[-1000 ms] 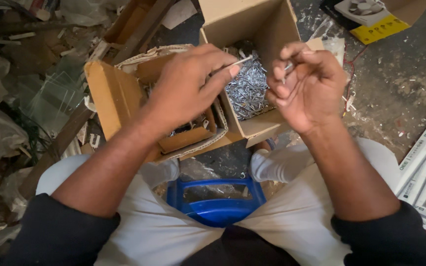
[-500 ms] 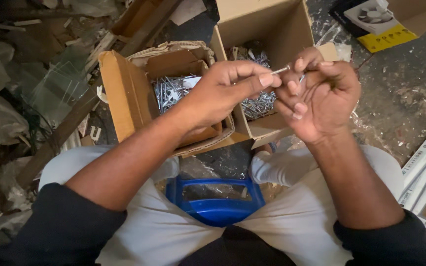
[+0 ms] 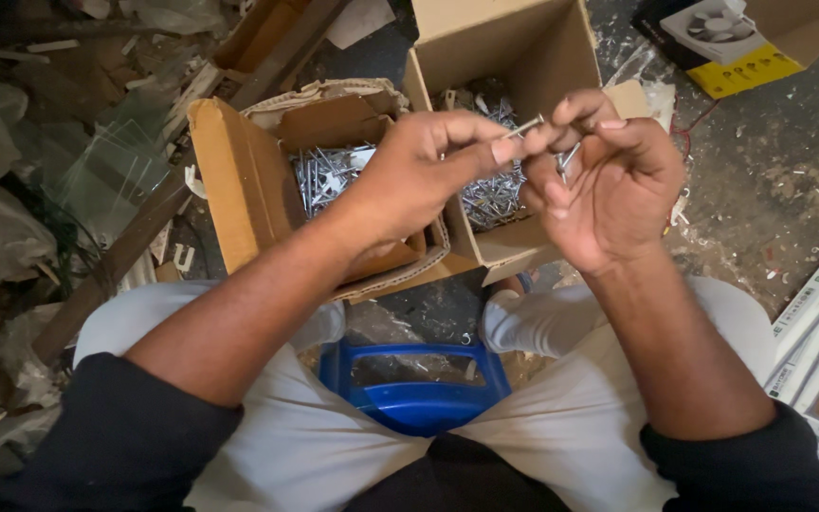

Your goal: The person sits on a blue stool and sorts metal fasteners by hand. They pick individual screws and bolts from a larger cardboard box and place them into a smaller box, occasionally inspecting them before transferring them.

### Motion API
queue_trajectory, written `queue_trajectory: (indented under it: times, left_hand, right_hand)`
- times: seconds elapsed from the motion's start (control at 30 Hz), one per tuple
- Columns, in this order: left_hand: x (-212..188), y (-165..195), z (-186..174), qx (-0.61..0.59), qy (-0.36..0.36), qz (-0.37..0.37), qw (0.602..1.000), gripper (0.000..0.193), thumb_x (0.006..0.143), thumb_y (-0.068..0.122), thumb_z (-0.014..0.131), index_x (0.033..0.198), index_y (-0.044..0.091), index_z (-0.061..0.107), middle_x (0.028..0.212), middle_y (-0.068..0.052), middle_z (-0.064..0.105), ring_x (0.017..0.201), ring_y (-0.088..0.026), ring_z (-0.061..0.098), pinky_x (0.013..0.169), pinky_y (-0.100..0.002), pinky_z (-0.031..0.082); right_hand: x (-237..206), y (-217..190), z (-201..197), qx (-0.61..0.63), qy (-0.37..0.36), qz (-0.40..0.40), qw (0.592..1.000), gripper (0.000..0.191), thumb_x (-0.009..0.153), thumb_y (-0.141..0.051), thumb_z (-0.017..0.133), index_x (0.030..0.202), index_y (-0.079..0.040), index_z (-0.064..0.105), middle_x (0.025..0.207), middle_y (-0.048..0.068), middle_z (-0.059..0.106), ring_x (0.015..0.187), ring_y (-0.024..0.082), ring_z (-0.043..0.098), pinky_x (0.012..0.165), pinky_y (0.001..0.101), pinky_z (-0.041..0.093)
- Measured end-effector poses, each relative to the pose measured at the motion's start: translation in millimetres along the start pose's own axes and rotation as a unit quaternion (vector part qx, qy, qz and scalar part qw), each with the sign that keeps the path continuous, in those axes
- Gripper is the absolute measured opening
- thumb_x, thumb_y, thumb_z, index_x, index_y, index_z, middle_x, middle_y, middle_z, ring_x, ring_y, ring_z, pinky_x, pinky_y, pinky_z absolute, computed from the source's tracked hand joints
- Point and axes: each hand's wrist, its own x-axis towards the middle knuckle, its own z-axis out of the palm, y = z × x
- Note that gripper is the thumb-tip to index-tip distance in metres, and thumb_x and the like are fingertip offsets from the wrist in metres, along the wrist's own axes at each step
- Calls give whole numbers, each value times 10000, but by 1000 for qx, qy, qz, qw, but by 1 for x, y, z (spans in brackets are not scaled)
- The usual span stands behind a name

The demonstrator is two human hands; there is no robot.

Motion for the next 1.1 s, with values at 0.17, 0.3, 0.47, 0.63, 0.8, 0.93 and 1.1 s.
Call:
queue_trajectory:
  times: [0.17,0.3,0.47,0.63,0.8,0.93,1.1]
  left_hand:
    - [1,1,-3,-35,30,-13,999,289,1017,231,681,1175,-3,739,1054,-22,766,1011,-85,693,944,-264,564]
    - [1,3,-6,-34,36,-21,999,290,1015,233,678,1177,1,742,1053,-10,763,1009,-73,693,940,-252,560]
    - [0,5,-5,-14,43,-21,999,285,1021,233,688,1156,-8,759,1024,-8,756,984,-67,678,910,-249,555]
    - [0,2,-9,-33,34,-17,999,292,1020,237,682,1169,-4,752,1032,-1,755,987,-66,682,915,-244,559]
    - [2,3,-9,7,33,-15,999,266,1035,242,662,1161,25,751,1011,4,749,960,-68,669,881,-250,559]
    - [1,27,-19,245,69,109,961,275,1079,264,582,1119,44,741,1042,-45,782,996,-145,737,904,-313,572]
    - [-25,67,-48,603,78,37,793,358,1035,346,607,934,36,756,895,-208,712,866,-396,681,790,-532,508]
  right_hand:
    - [7,4,3,-142,168,-86,972,104,1052,-68,615,1153,-48,623,1061,114,680,787,183,627,680,303,510]
    - [11,8,8,-257,192,-70,945,128,1002,-41,735,1121,-37,689,885,41,627,722,121,576,640,274,480]
    - [10,14,21,-295,206,-36,932,170,977,-88,727,1137,-30,732,832,-8,637,674,58,553,582,216,449]
    - [10,16,28,-395,168,-75,900,149,952,-89,794,1084,-29,760,865,-22,650,655,33,511,565,187,381]
    - [9,16,25,-405,171,-72,895,116,957,-95,796,1050,-34,764,859,-15,664,649,39,513,574,188,386]
    - [11,14,21,-413,186,-111,885,127,981,-97,797,1087,-35,767,892,-12,674,720,36,534,640,189,420]
    - [6,4,20,-456,193,-166,853,105,1025,-83,776,1112,-27,756,988,0,707,821,43,591,701,198,467]
